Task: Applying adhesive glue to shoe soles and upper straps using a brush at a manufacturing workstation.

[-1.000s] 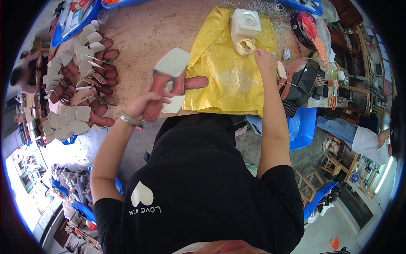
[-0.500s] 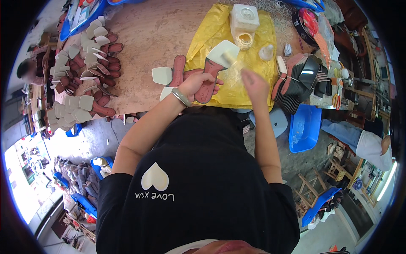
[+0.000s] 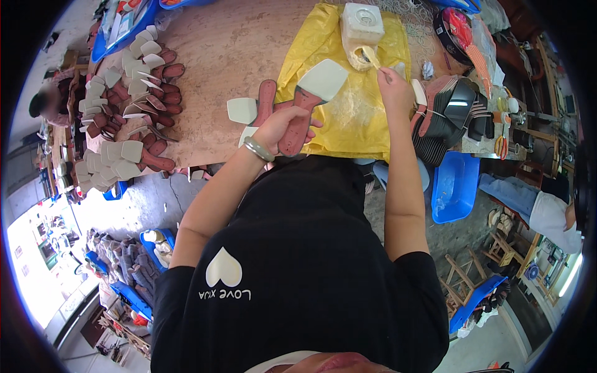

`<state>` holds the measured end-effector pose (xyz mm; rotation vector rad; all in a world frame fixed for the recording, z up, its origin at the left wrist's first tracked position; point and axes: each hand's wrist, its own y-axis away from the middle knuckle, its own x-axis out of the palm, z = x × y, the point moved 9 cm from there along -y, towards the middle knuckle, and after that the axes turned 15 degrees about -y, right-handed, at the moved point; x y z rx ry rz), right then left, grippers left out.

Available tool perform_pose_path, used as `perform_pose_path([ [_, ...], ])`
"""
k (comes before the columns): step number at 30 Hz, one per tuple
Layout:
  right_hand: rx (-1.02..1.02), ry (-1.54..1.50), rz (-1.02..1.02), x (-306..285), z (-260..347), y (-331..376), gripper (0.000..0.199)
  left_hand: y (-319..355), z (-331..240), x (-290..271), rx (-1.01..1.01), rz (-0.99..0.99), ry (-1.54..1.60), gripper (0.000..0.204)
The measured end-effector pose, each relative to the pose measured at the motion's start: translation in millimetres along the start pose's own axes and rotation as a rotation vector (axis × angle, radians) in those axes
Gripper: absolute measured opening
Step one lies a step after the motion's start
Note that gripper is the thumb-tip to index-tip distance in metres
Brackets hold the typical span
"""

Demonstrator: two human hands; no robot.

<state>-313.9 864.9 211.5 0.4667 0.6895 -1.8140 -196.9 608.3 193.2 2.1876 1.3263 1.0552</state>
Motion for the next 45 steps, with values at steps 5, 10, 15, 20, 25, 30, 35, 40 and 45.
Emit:
perform_pose_path([
  [5, 0.118, 0.226, 0.163, 19.9, -31.2, -14.1, 0.024, 7.5, 7.4, -62.9, 0.067, -0.358, -0.383, 0.051],
  [10, 0.091, 0.307, 0.210, 56.4, -46.3, -42.5, 0.022, 47.0, -27.2, -76.3, 0.399, -0.788, -1.054, 0.060],
  [15, 0.065, 0.375, 0.286, 53.5, -39.6, -36.0, 0.021, 78.9, -48.2, -66.0, 0.449, -1.063, -1.376, 0.061],
  [20, 0.074, 0.371, 0.333, 37.4, -47.1, 28.4, 0.024, 68.2, -51.8, -66.4, 0.603, -1.086, -1.393, 0.058],
  [25, 0.246, -0.674, 0.216, 11.8, -1.8, 101.8, 0.023, 62.6, -55.6, -61.1, 0.609, -1.092, -1.422, 0.055],
  [30, 0.171, -0.727, 0.339, 10.8, 60.2, 113.6, 0.019, 55.6, -57.1, -53.7, 0.687, -1.000, -1.433, 0.056],
  [35, 0.227, -0.581, 0.314, -2.4, 51.6, 77.3, 0.019, 67.7, -56.9, -54.7, 0.828, -0.883, -1.461, 0.056],
  [40, 0.100, -0.434, 0.483, 5.8, 67.9, 40.4, 0.022, 78.3, -51.8, -53.0, 0.853, -0.684, -1.468, 0.057],
  [45, -0.060, -0.383, 0.626, 30.3, 129.7, 38.1, 0.020, 82.0, -47.8, -52.0, 0.845, -0.683, -1.494, 0.058],
])
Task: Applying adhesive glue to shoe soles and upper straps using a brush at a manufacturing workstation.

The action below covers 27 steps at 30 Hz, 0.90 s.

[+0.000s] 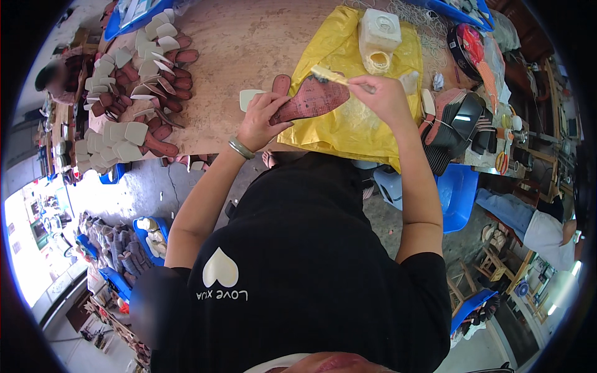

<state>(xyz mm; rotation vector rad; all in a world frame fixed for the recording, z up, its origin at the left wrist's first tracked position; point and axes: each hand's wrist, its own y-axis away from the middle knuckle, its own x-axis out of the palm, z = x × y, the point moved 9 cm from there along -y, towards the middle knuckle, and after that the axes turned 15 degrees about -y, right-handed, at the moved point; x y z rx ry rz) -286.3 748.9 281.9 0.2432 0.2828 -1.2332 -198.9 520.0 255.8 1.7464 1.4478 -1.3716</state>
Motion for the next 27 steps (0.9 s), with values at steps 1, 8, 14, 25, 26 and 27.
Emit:
perform_pose_path([
  [1, -0.008, 0.069, 0.056, 12.5, 8.2, 0.3, 0.019, 1.0, 0.1, 0.8, 0.001, -0.005, -0.005, 0.058],
  [8, -0.116, 0.124, 0.131, 39.1, 25.5, 2.2, 0.020, 9.8, 2.9, -4.1, -0.025, -0.021, -0.051, 0.059],
  [14, 0.131, 0.160, -0.014, -11.7, -46.1, 21.5, 0.023, 27.6, 13.3, -4.8, -0.091, -0.064, -0.050, 0.060],
  [25, -0.033, -0.100, -0.097, 9.4, 13.8, -6.3, 0.021, 41.3, 39.3, -37.4, -0.173, -0.205, -0.101, 0.059],
  [26, -0.029, -0.102, -0.095, 14.4, 14.0, -14.2, 0.021, 40.1, 38.0, -39.5, -0.170, -0.203, -0.101, 0.060],
  [27, -0.044, -0.127, -0.063, 28.2, 19.9, -26.9, 0.021, 45.2, 43.4, -41.7, -0.194, -0.213, -0.107, 0.060],
])
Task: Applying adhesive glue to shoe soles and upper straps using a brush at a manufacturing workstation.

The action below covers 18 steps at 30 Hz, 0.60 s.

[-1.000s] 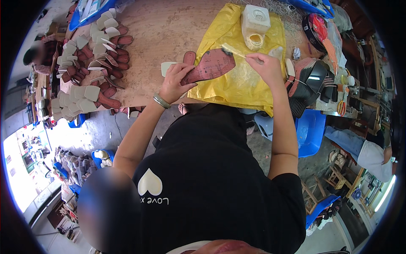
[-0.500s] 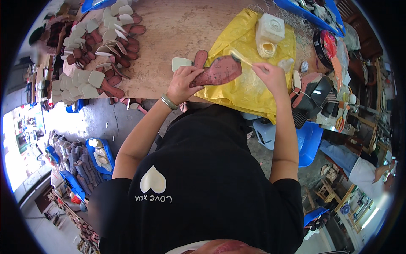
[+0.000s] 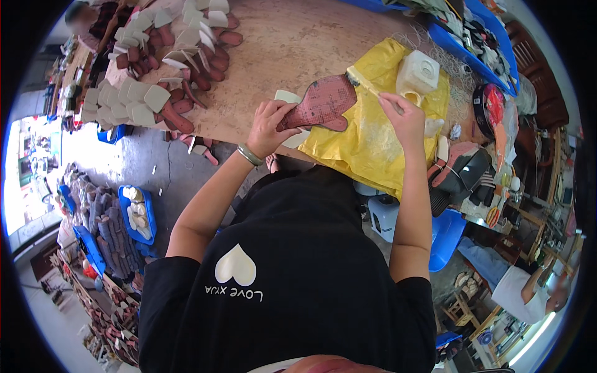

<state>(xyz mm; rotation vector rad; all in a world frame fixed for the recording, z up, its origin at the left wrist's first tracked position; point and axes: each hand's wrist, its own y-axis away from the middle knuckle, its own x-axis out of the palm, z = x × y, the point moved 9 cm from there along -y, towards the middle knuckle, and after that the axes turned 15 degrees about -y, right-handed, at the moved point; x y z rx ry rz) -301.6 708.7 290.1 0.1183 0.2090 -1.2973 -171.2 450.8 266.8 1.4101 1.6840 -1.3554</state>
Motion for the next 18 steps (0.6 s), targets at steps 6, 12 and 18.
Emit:
perform_pose_path([
  [6, -0.029, 0.069, 0.078, 39.4, -7.2, 17.2, 0.019, 20.8, 35.8, -18.8, -0.178, -0.137, -0.026, 0.058],
  [12, 0.138, -0.160, 0.254, 100.3, -3.9, 52.2, 0.019, 45.9, 67.0, -24.0, -0.307, -0.155, -0.060, 0.056],
  [18, -0.424, 0.077, 0.313, 193.5, 90.1, 9.4, 0.017, 67.0, 80.4, -42.2, -0.395, -0.148, -0.209, 0.059],
])
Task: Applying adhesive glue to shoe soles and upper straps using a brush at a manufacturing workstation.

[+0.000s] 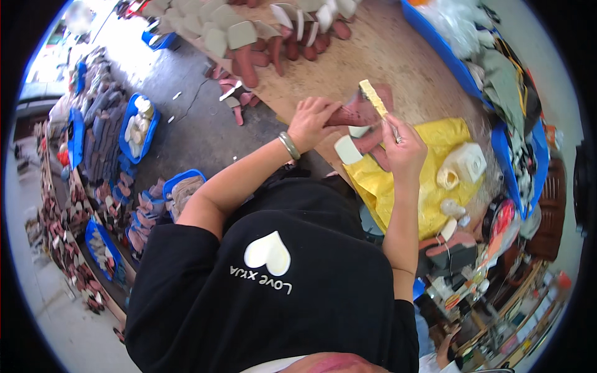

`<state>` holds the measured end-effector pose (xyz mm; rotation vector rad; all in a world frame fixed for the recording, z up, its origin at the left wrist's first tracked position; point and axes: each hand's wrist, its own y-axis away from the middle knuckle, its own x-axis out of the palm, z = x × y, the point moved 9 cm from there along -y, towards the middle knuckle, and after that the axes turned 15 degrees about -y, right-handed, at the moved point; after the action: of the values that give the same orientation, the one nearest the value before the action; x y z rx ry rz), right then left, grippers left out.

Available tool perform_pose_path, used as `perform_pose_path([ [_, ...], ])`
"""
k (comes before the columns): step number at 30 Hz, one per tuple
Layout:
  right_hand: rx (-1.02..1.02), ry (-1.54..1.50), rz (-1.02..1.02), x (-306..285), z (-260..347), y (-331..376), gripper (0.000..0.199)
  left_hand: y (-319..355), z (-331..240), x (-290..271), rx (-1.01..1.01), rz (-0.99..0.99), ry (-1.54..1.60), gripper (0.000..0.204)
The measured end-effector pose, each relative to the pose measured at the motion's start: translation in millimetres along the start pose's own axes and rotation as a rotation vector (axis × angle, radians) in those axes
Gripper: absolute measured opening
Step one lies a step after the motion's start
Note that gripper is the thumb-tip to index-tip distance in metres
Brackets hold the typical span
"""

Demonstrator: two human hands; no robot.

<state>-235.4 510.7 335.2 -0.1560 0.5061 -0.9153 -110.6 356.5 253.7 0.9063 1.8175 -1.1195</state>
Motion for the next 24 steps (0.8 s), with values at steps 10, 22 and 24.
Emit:
perform_pose_path([
  [10, 0.170, -0.222, 0.054, 56.8, 38.0, -45.9, 0.015, 66.4, 143.3, 40.2, -0.784, -0.263, 0.810, 0.050],
  [22, 0.422, -0.174, -0.072, 37.2, -35.5, 23.5, 0.020, 65.1, 282.1, 99.4, -1.361, -0.579, 1.456, 0.020],
  [24, 0.457, -0.158, -0.123, 30.9, -34.2, 23.3, 0.020, 74.1, 311.9, 116.5, -1.410, -0.517, 1.311, 0.022],
])
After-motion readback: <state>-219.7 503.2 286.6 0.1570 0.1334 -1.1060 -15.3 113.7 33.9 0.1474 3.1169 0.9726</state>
